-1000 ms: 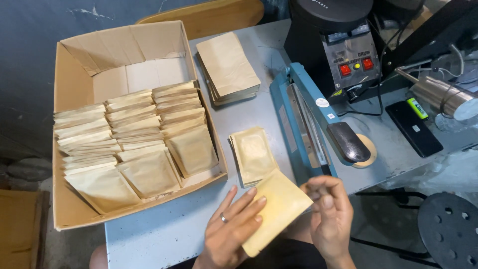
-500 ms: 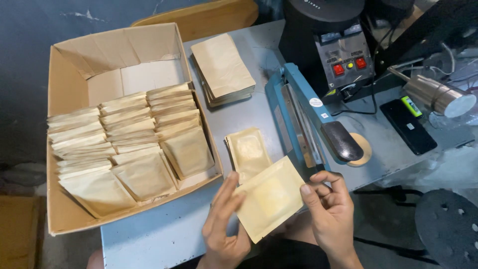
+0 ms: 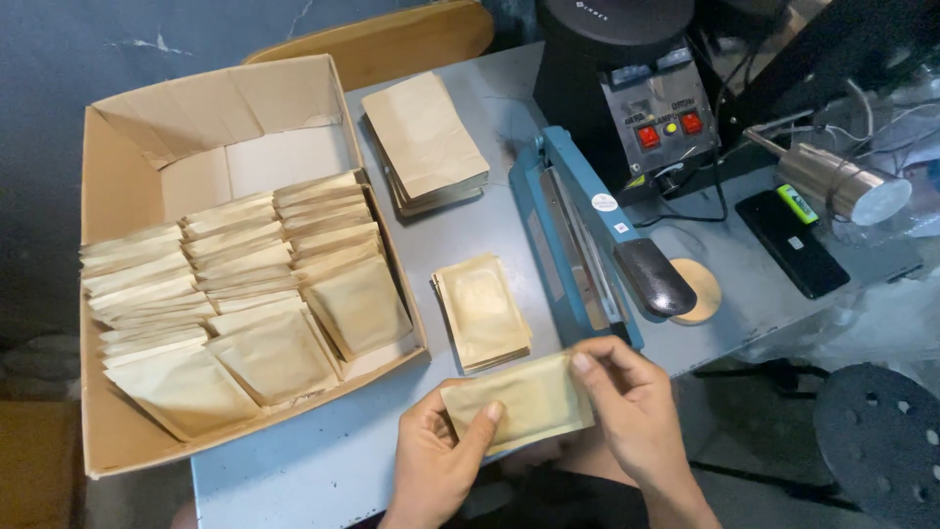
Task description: Sealing small paper bags using a manual impulse heat sealer
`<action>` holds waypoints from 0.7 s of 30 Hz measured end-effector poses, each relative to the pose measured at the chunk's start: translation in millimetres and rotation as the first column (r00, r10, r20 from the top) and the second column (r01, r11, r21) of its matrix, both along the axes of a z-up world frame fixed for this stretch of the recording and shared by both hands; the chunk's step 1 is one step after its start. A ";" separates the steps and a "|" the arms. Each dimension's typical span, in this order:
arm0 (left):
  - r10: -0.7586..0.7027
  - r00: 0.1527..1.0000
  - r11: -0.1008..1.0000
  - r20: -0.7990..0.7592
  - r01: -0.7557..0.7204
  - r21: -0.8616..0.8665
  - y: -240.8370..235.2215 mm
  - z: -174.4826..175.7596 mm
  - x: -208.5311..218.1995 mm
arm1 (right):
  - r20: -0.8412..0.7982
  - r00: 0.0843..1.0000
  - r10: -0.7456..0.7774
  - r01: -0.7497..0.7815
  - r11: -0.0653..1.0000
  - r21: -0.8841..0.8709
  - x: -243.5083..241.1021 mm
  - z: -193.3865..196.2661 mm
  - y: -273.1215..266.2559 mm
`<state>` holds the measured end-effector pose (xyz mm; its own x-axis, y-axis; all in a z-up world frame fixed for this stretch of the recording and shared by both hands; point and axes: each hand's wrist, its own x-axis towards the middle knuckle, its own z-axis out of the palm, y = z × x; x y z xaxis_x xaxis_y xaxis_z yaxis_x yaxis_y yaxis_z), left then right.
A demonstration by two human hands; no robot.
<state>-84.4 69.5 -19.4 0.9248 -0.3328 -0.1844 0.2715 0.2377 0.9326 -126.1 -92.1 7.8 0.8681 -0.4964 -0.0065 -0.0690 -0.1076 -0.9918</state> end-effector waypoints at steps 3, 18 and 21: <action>-0.066 0.996 0.998 0.055 0.066 0.004 4.6 6.3 4.6 | -0.050 0.998 0.025 -0.024 0.999 0.023 3.1 9.3 0.9; -0.038 0.986 0.999 -0.161 0.041 0.014 -20.4 15.9 28.1 | 0.203 0.806 -0.556 0.514 0.827 0.228 -5.2 15.0 -9.0; 0.001 0.983 1.000 -0.183 0.002 0.017 -38.3 29.0 39.9 | 0.388 0.731 -0.561 0.582 0.810 0.076 -2.3 19.4 -15.8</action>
<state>-44.5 31.2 9.7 0.8748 -0.3283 -0.3564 0.4381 0.2218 0.8711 -128.4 -107.8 27.3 0.3478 -0.8904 0.2935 0.2414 -0.2174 -0.9458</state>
